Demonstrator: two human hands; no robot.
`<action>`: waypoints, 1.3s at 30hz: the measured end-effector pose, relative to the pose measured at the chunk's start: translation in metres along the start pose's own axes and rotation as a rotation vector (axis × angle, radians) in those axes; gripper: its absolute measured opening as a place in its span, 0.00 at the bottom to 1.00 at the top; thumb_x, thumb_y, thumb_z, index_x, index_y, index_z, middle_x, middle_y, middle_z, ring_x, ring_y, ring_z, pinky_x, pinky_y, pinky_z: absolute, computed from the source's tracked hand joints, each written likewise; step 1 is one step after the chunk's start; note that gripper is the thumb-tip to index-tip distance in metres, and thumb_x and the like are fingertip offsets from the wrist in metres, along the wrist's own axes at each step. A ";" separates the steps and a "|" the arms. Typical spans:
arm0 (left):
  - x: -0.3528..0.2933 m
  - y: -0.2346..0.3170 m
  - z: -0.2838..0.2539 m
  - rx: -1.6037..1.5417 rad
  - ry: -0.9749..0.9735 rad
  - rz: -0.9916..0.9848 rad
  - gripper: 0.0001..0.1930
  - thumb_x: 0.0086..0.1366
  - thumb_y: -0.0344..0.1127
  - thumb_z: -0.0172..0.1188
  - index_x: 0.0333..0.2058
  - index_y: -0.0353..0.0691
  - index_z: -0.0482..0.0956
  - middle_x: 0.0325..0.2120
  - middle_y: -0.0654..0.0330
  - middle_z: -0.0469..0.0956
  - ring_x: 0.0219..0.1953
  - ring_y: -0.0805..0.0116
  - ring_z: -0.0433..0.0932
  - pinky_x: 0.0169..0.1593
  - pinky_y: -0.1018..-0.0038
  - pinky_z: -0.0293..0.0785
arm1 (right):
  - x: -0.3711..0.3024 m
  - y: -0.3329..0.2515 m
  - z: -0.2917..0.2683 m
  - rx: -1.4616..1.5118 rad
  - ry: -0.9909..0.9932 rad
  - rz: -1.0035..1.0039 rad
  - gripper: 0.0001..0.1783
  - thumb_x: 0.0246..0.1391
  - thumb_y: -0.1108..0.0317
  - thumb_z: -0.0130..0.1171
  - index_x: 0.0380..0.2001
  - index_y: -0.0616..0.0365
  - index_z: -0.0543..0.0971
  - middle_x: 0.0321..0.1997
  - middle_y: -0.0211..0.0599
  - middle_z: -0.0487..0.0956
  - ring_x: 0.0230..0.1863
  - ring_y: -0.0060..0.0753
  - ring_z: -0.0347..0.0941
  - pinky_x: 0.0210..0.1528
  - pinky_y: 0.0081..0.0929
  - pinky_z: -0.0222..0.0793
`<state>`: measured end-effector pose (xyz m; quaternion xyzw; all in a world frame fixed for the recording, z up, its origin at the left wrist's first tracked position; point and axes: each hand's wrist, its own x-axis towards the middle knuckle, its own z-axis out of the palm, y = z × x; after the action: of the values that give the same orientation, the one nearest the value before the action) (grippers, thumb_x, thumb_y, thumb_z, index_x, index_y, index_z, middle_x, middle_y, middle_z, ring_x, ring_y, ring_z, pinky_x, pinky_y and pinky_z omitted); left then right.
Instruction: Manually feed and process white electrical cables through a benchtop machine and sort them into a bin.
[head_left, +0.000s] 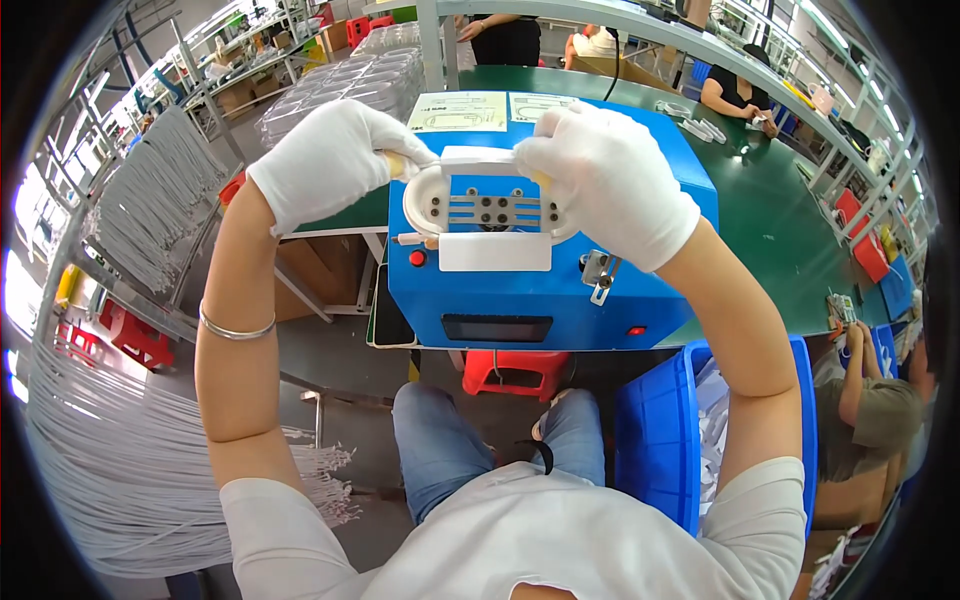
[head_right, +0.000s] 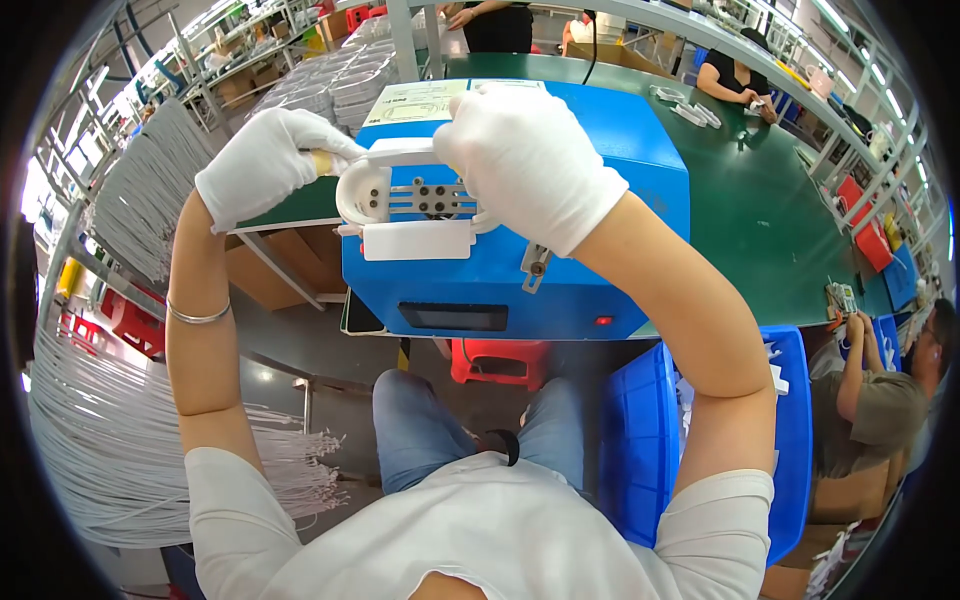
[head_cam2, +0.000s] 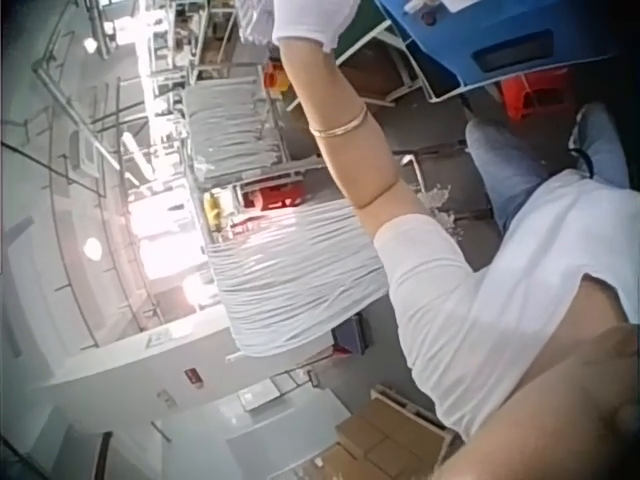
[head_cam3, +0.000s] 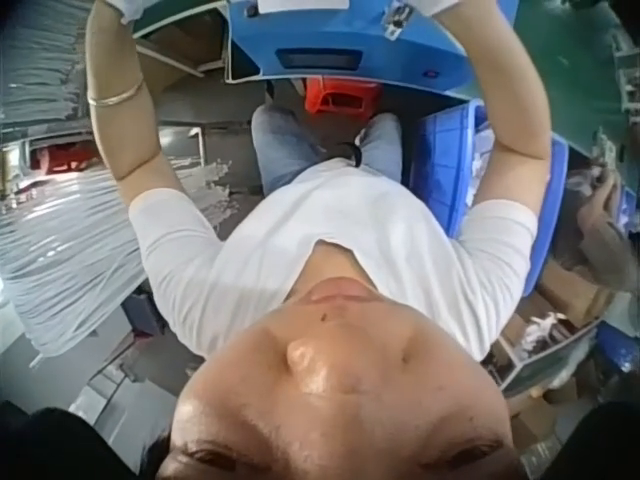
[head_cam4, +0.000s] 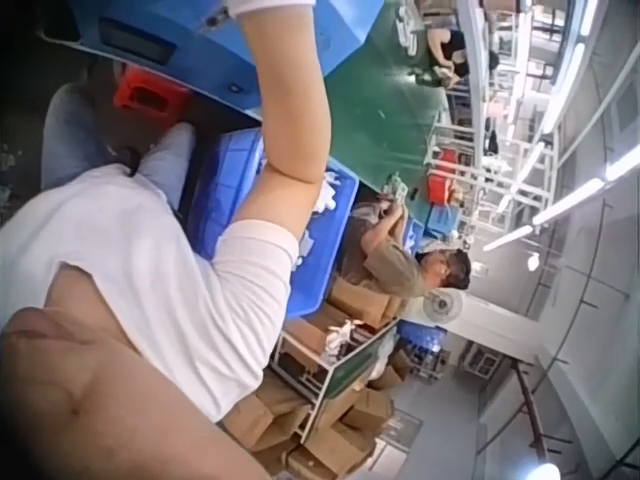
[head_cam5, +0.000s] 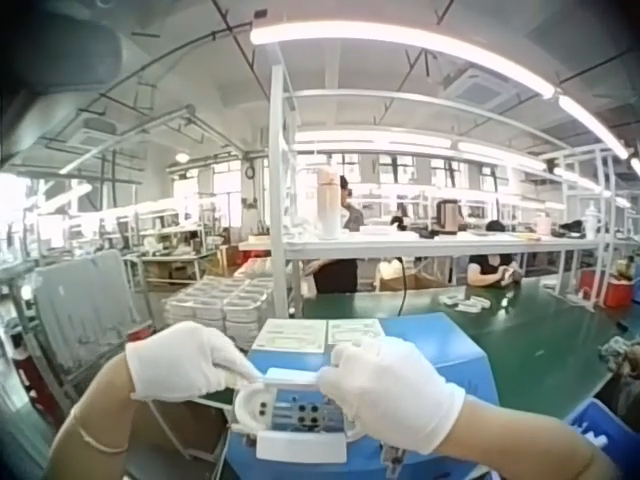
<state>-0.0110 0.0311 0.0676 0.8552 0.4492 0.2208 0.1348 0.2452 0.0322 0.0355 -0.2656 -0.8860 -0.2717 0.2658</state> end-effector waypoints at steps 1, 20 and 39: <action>-0.003 0.002 0.003 0.043 0.029 0.002 0.09 0.55 0.25 0.57 0.34 0.37 0.83 0.27 0.51 0.81 0.27 0.63 0.77 0.38 0.74 0.74 | 0.000 -0.001 0.002 -0.009 -0.021 0.004 0.09 0.36 0.73 0.62 0.26 0.54 0.78 0.28 0.36 0.73 0.32 0.40 0.72 0.32 0.30 0.70; 0.004 -0.007 0.056 0.337 0.492 0.482 0.07 0.51 0.29 0.59 0.30 0.40 0.81 0.30 0.55 0.77 0.36 0.56 0.76 0.42 0.65 0.73 | 0.018 -0.002 0.019 1.217 -0.088 0.757 0.24 0.59 0.50 0.51 0.44 0.60 0.77 0.33 0.36 0.79 0.37 0.25 0.76 0.40 0.21 0.72; 0.009 -0.002 0.060 0.180 0.353 0.172 0.14 0.54 0.30 0.59 0.41 0.39 0.75 0.32 0.50 0.79 0.38 0.55 0.78 0.43 0.65 0.75 | 0.017 -0.007 0.012 0.395 0.061 0.126 0.07 0.45 0.79 0.57 0.30 0.61 0.77 0.28 0.35 0.73 0.27 0.31 0.71 0.31 0.20 0.67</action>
<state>0.0218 0.0375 0.0173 0.8471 0.4089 0.3367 -0.0422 0.2249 0.0407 0.0352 -0.2547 -0.8953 -0.0835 0.3559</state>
